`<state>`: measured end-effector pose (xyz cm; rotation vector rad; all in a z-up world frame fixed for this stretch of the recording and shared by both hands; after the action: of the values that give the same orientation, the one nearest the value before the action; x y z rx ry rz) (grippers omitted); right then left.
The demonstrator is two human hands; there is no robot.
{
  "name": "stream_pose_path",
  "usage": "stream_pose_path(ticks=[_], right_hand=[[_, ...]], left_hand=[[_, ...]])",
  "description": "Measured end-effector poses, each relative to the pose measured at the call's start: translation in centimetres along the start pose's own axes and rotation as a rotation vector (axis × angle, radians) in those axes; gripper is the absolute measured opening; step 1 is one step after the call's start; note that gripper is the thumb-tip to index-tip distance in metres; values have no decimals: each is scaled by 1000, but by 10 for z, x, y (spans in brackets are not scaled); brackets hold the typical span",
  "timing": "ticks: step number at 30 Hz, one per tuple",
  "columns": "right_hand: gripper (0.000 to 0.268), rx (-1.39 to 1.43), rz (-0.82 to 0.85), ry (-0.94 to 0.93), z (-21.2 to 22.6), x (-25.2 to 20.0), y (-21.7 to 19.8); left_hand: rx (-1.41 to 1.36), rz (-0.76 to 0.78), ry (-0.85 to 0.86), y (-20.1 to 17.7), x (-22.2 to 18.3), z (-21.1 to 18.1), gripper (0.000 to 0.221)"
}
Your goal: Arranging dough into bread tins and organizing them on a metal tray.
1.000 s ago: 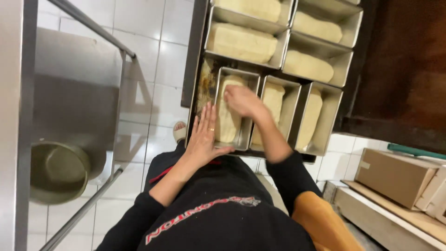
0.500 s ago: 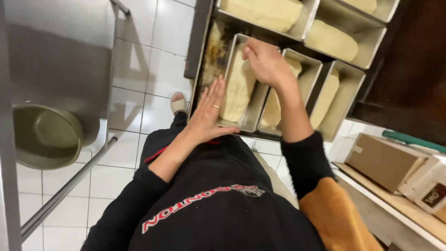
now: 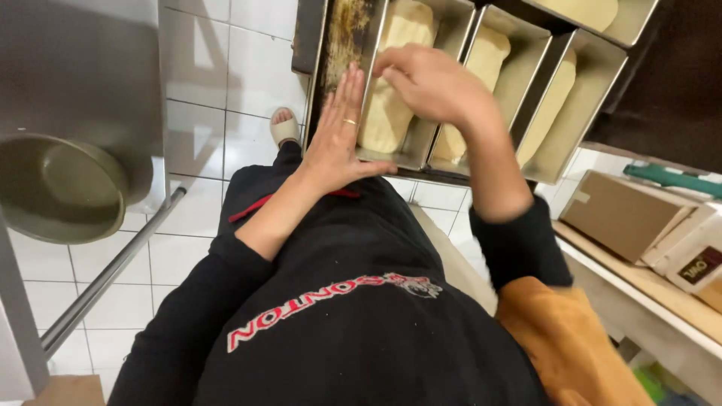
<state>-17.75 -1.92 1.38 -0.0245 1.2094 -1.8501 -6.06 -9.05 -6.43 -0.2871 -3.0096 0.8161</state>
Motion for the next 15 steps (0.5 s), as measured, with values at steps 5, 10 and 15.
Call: stream_pose_path(ticks=[5,10,15], right_hand=[[40,-157,370,113,-39,5,107],[27,108,-144,-66,10,-21,31],[28,63,149,149,-1,-23,67]], left_hand=[[-83,65,53,0,-1,-14,158],[20,53,70,1,7,-9,166],[-113,33,111,-1,3,-8,163]])
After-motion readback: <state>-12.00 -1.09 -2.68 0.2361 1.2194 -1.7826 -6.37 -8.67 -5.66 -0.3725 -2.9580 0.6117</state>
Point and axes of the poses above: each hand's wrist, its own x-axis towards the middle knuckle, its own y-axis out of the palm, z = x × y, the point moved 9 cm from there along x, towards the middle knuckle, and after that the axes turned 2 degrees about -x, right-handed, at the moved point
